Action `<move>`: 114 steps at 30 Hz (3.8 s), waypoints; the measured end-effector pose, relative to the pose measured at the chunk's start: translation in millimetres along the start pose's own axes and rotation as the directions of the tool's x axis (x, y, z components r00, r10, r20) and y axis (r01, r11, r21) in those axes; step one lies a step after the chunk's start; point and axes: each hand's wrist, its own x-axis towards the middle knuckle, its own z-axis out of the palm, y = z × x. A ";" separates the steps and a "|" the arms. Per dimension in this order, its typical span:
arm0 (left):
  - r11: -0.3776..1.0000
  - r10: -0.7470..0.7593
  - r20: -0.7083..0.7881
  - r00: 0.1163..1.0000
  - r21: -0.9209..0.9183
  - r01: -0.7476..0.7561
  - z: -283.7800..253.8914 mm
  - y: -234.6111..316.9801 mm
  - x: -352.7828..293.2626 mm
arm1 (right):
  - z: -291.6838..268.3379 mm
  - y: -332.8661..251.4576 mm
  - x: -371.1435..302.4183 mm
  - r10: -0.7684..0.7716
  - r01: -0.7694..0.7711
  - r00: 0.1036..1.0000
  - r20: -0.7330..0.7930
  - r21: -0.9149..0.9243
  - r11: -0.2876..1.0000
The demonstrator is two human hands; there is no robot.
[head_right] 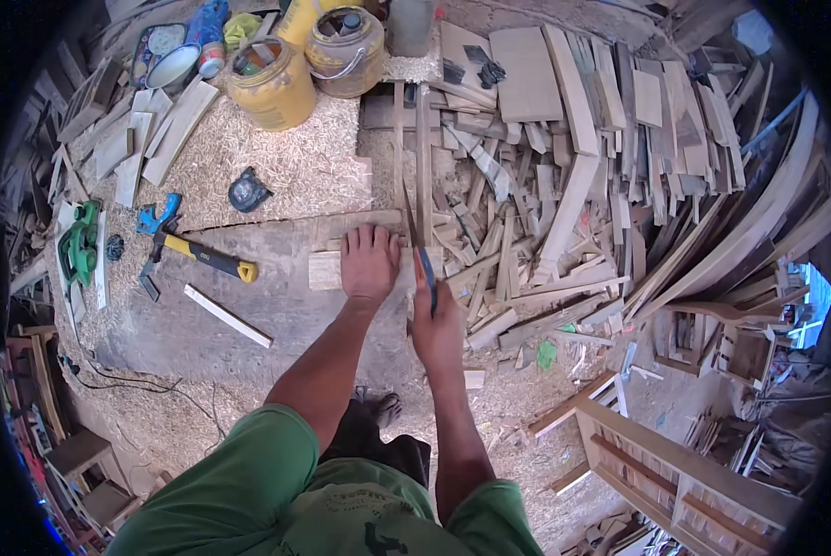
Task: The person assembles a wooden chair frame by hammering nails into the joints. They then measure and cut small wooden pieces using a hand saw and a square ruler to create additional components for the assembly.
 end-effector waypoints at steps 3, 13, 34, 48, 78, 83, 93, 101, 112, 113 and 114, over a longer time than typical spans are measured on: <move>0.999 -0.017 0.011 1.000 0.035 0.017 0.2 -11.8 -18.2 | -3.7 4.4 -24.0 -0.137 0.137 0.991 -0.011 0.005 0.991; 0.999 -0.003 -0.010 1.000 0.048 0.003 -2.3 -9.9 -5.6 | -10.6 14.1 -62.4 0.102 -0.102 0.995 0.005 0.030 0.994; 0.995 0.003 -0.042 0.999 0.097 0.001 -1.4 -17.6 -6.9 | -5.8 -16.8 -24.8 0.036 -0.037 0.999 0.014 0.061 0.997; 0.998 0.002 0.030 1.000 0.068 -0.004 -4.0 -4.3 -10.4 | 3.4 -5.4 -5.6 -0.015 0.014 1.000 0.014 0.025 1.000; 0.999 0.016 -0.041 0.999 0.052 -0.014 -1.7 -7.4 -4.8 | 1.3 14.6 -47.0 0.143 -0.145 0.989 0.029 0.132 0.980; 0.997 -0.002 -0.066 0.998 0.074 0.007 -2.3 -14.4 -7.4 | -59.0 44.8 -226.2 0.294 -0.297 0.955 0.043 0.100 0.950; 0.998 0.019 -0.040 0.999 0.055 -0.016 -1.3 -11.3 -11.0 | 3.8 27.5 -70.9 0.051 -0.048 0.998 -0.039 0.096 0.994; 0.997 0.009 -0.019 1.000 0.080 -0.007 -2.6 -8.0 -6.8 | -26.1 69.1 -197.9 0.296 -0.301 0.953 0.069 0.068 0.951; 0.996 -0.013 -0.027 1.000 0.089 0.015 -4.5 -13.7 -3.9 | -34.6 71.5 -219.5 0.164 -0.167 0.986 0.034 0.081 0.983; 0.995 -0.010 -0.045 0.999 0.094 0.014 -3.7 -15.0 -2.4 | -44.2 73.6 -251.4 0.146 -0.148 0.989 0.032 0.071 0.986; 0.995 0.004 -0.061 0.998 0.097 0.002 -4.9 -14.7 -2.0 | -36.9 78.0 -240.0 0.105 -0.105 0.994 0.007 0.092 0.990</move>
